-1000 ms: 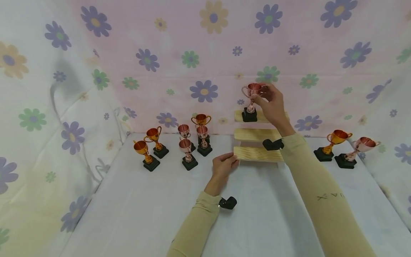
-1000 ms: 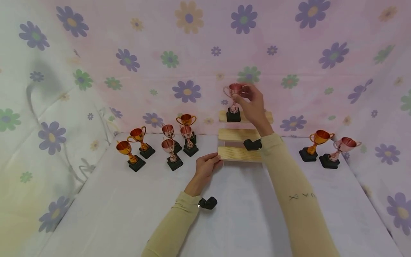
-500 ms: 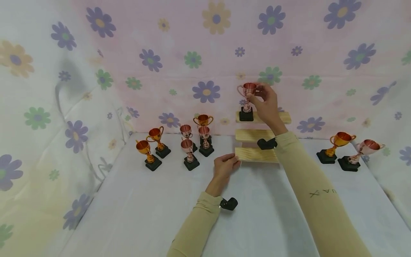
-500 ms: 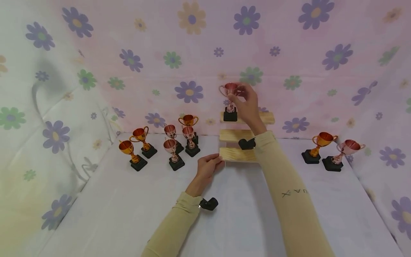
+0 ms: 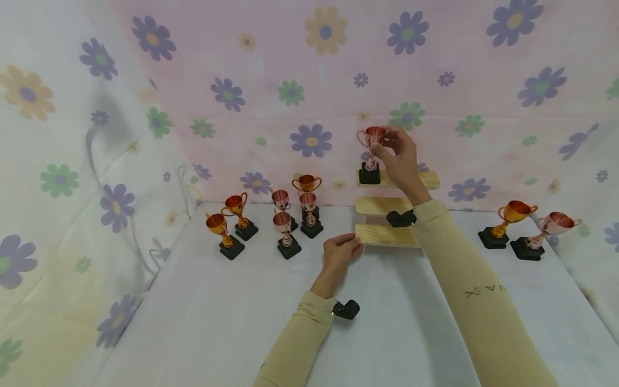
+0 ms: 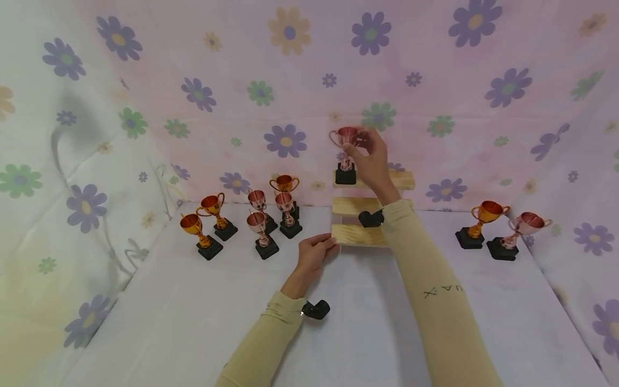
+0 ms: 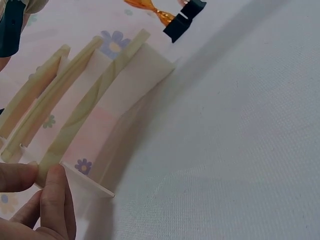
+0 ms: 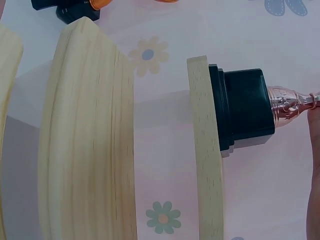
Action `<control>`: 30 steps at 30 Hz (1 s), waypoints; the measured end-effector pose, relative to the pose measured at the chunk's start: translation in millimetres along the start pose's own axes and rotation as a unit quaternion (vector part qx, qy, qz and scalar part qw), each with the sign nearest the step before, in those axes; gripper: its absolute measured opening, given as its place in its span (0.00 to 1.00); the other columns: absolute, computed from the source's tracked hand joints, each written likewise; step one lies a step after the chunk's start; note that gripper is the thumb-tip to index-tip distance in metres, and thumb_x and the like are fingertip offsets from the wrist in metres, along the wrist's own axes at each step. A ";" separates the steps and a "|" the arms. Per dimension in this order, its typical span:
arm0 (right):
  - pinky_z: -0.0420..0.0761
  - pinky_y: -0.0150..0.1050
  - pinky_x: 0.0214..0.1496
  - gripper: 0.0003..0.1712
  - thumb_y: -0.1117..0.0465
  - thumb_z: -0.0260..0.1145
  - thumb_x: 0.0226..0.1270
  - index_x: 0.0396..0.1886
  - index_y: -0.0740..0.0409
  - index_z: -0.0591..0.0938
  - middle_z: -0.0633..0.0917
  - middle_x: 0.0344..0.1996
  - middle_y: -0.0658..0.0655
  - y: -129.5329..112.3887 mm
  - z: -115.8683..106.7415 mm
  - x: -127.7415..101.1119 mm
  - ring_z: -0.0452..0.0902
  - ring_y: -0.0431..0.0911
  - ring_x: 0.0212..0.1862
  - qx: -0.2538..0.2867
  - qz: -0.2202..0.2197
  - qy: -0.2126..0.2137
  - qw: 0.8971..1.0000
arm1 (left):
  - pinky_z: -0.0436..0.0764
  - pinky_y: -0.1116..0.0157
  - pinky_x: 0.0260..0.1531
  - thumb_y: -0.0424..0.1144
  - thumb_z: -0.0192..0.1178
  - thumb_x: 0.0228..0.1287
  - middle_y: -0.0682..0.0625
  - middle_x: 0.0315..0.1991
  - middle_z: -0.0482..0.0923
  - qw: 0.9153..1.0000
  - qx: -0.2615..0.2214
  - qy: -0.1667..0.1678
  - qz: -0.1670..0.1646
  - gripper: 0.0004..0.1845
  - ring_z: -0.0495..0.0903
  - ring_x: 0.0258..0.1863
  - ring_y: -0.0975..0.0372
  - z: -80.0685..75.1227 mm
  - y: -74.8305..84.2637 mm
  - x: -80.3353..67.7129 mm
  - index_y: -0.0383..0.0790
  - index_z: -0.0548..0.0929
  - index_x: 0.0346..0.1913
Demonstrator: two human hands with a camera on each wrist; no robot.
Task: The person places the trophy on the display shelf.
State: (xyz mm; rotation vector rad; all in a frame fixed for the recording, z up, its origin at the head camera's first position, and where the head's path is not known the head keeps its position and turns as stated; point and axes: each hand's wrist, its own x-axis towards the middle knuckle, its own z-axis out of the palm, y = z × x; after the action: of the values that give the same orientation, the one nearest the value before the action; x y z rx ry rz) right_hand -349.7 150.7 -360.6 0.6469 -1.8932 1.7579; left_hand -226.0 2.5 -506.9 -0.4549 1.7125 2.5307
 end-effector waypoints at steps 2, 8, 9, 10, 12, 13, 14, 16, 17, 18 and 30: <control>0.80 0.32 0.55 0.22 0.71 0.66 0.70 0.61 0.75 0.75 0.80 0.50 0.54 4.2 -1.7 -0.1 0.78 0.43 0.49 -0.002 0.006 -0.004 1.000 | 0.88 0.60 0.47 0.20 0.65 0.61 0.40 0.38 0.83 1.000 -0.001 0.000 -0.003 0.14 0.85 0.32 0.61 0.1 -0.5 -0.9 0.19 0.83 0.50; 0.80 0.32 0.55 0.22 0.74 0.66 0.69 0.61 0.75 0.75 0.80 0.47 0.51 7.4 -2.7 -1.7 0.79 0.40 0.48 0.001 0.002 0.003 1.000 | 0.88 0.59 0.48 0.21 0.65 0.62 0.39 0.38 0.83 1.000 0.005 0.002 -0.008 0.14 0.85 0.32 0.61 1.1 -0.8 -3.6 0.19 0.83 0.50; 0.80 0.32 0.55 0.22 0.75 0.66 0.69 0.60 0.76 0.75 0.81 0.46 0.52 6.4 -2.4 -2.1 0.79 0.40 0.48 0.003 -0.004 0.006 1.000 | 0.88 0.59 0.48 0.21 0.65 0.62 0.39 0.39 0.83 1.000 0.006 0.002 -0.008 0.14 0.85 0.32 0.61 1.5 -1.2 -3.6 0.20 0.83 0.50; 0.80 0.32 0.55 0.21 0.75 0.66 0.68 0.59 0.77 0.75 0.81 0.46 0.53 3.9 -2.5 -2.9 0.79 0.40 0.47 0.002 -0.010 0.009 1.000 | 0.88 0.59 0.48 0.21 0.65 0.62 0.39 0.39 0.83 1.000 0.007 0.001 -0.008 0.14 0.85 0.32 0.61 2.0 -1.6 -3.4 0.20 0.83 0.50; 0.81 0.32 0.55 0.21 0.76 0.67 0.66 0.58 0.78 0.76 0.82 0.45 0.56 -1.8 -3.5 -5.2 0.80 0.41 0.47 0.003 -0.016 0.016 1.000 | 0.88 0.60 0.47 0.21 0.66 0.61 0.38 0.40 0.83 1.000 0.006 -0.001 -0.008 0.14 0.85 0.33 0.61 2.9 -2.4 -2.3 0.20 0.84 0.50; 0.82 0.31 0.54 0.22 0.77 0.68 0.65 0.58 0.77 0.77 0.83 0.45 0.57 -4.2 -5.0 -6.6 0.81 0.42 0.47 0.006 -0.016 0.018 1.000 | 0.88 0.60 0.47 0.21 0.65 0.62 0.38 0.40 0.83 1.000 0.007 -0.002 -0.006 0.14 0.85 0.33 0.61 3.3 -2.8 -1.6 0.20 0.84 0.50; 0.83 0.31 0.53 0.22 0.77 0.69 0.64 0.58 0.76 0.78 0.84 0.46 0.59 -7.4 -6.7 -8.3 0.82 0.44 0.47 0.006 -0.014 0.021 1.000 | 0.88 0.61 0.46 0.21 0.65 0.62 0.38 0.40 0.83 1.000 0.007 -0.004 -0.004 0.14 0.86 0.33 0.61 3.7 -3.1 -0.9 0.20 0.84 0.50; 0.85 0.30 0.51 0.24 0.77 0.71 0.62 0.58 0.73 0.79 0.84 0.47 0.61 -11.3 -13.2 -11.9 0.82 0.47 0.48 0.014 -0.004 0.024 1.000 | 0.89 0.63 0.44 0.21 0.65 0.61 0.38 0.40 0.83 1.000 0.007 -0.005 -0.003 0.13 0.86 0.33 0.61 4.2 -3.3 0.7 0.20 0.84 0.50; 0.85 0.30 0.51 0.25 0.76 0.71 0.61 0.59 0.72 0.79 0.85 0.48 0.63 -12.0 -17.5 -13.3 0.82 0.50 0.48 0.017 0.001 0.027 0.999 | 0.89 0.64 0.43 0.21 0.65 0.61 0.38 0.40 0.83 1.000 0.006 -0.003 -0.003 0.13 0.86 0.33 0.61 4.3 -3.2 1.5 0.20 0.84 0.49; 0.86 0.30 0.51 0.25 0.76 0.72 0.60 0.59 0.72 0.79 0.84 0.49 0.65 -12.3 -22.8 -14.3 0.82 0.52 0.49 0.020 0.005 0.029 0.999 | 0.89 0.64 0.42 0.21 0.65 0.61 0.38 0.40 0.83 1.000 0.007 -0.002 -0.001 0.13 0.86 0.33 0.60 4.3 -2.8 1.8 0.20 0.84 0.49; 0.80 0.32 0.62 0.21 0.78 0.69 0.57 0.52 0.69 0.85 0.87 0.45 0.54 -36.7 -144.2 -35.6 0.81 0.46 0.51 -0.003 -0.024 0.180 0.983 | 0.88 0.59 0.48 0.22 0.66 0.62 0.36 0.43 0.84 1.000 0.024 0.009 0.001 0.14 0.86 0.35 0.60 1.9 4.5 3.0 0.21 0.84 0.50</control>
State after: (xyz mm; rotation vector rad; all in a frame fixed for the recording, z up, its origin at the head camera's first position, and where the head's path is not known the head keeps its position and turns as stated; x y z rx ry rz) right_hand -295.3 292.9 -345.2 0.3403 -1.6204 1.7052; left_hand -230.2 2.1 -503.0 -0.4739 1.7764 2.4879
